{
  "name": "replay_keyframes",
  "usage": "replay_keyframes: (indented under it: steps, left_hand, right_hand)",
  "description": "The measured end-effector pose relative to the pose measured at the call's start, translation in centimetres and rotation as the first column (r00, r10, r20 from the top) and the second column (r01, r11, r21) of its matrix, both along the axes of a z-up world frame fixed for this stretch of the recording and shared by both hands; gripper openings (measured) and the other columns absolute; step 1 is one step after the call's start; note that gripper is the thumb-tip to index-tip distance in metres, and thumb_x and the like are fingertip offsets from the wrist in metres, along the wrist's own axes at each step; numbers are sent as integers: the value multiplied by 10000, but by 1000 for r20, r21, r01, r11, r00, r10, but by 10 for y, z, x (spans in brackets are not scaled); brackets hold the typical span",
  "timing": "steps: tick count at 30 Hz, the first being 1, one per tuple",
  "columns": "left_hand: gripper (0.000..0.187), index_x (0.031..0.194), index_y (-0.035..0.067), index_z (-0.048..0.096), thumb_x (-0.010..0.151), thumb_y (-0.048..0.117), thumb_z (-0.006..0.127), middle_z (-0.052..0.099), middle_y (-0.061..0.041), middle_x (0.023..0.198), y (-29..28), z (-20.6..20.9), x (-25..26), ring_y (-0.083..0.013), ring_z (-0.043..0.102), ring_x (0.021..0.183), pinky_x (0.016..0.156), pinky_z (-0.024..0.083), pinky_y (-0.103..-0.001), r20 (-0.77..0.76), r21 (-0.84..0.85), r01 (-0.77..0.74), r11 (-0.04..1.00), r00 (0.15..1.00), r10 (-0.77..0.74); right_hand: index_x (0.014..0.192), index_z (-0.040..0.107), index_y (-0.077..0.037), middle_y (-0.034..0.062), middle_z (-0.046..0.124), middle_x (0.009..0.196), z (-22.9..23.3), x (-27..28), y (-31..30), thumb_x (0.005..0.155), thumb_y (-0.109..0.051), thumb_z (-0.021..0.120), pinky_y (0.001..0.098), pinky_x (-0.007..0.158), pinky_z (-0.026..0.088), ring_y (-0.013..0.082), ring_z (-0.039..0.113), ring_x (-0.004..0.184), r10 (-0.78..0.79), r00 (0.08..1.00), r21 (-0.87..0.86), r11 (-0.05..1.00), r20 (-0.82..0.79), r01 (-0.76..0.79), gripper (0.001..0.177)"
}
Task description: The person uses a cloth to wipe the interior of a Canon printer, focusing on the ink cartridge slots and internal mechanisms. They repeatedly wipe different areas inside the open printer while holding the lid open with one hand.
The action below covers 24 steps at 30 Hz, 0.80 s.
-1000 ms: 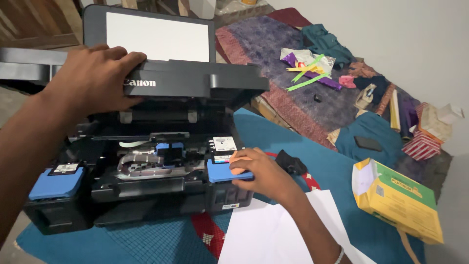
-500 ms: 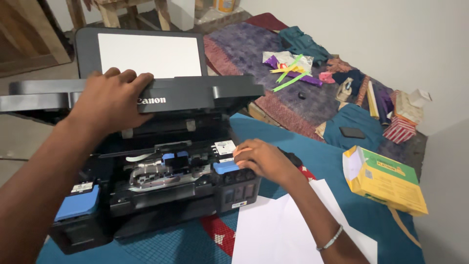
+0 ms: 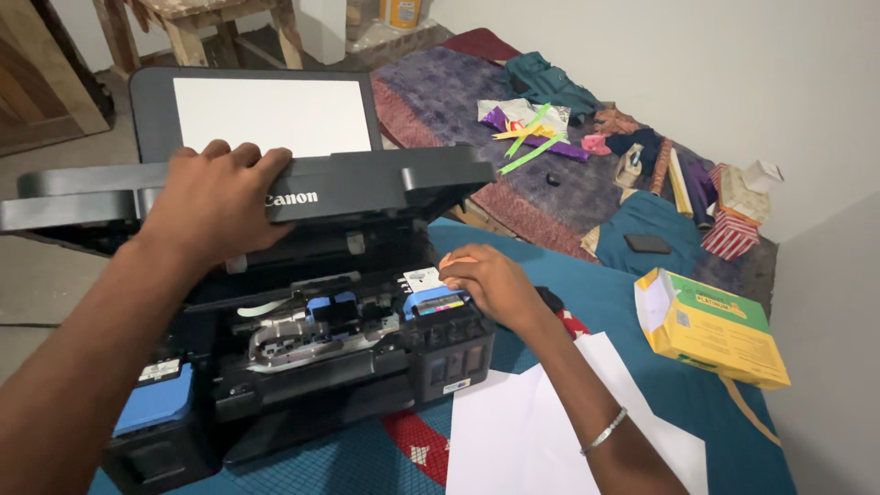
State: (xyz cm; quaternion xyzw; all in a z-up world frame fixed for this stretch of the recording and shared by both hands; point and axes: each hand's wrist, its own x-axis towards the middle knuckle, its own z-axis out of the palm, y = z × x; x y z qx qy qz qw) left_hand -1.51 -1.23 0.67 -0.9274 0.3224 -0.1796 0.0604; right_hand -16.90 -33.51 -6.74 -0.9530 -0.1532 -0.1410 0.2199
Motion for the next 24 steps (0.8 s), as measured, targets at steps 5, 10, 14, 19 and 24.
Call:
replay_keyframes:
  steps: [5,10,14,19,24]
  left_hand:
    - [782,1388,195,588,730,552,811,726,-69,1100,0,2,0,-278,692,1069,887,553,-461,-46,19,-17,1000,999,18]
    - [775,1364,184,594,729,573,810,723,-92,1093,0,3,0,-292,694,1052,862,560,-463,-35,18,-6,1000,999,6]
    - [766,1366,180,601,719,526,821,728,-78,1093,3,1,0,-293,698,1051,862,562,-464,-26,-30,19,999,999,-19]
    - [783,1355,172,610,700,541,831,725,-82,1099,2,2,0,-295,701,1040,848,567,-469,-11,-35,29,999,1000,-30]
    - [755,1382,186,590,756,544,813,723,-76,1105,0,3,-2,-287,693,1068,864,569,-465,-86,42,-24,999,996,28]
  right_hand:
    - [971,779,-113,13,732,1137,-1,9,3,887,-153,682,380,917,543,240,677,1089,-63,998,-24,998,-32,62,135]
    - [979,783,-106,35,733,1114,-4,18,1,886,-167,683,389,924,535,255,677,1090,-56,998,-43,998,-35,55,150]
    - [987,774,-103,45,733,1088,-12,32,-3,894,-182,686,391,911,538,264,678,1071,-25,999,-24,999,-29,25,151]
    - [997,788,-137,81,695,1002,-26,47,-1,880,-192,693,424,854,531,294,667,1002,-144,983,-57,989,-111,138,160]
    - [1007,783,-138,99,680,1006,-21,46,5,880,-219,722,427,847,538,303,673,987,-170,978,-27,985,-119,168,163]
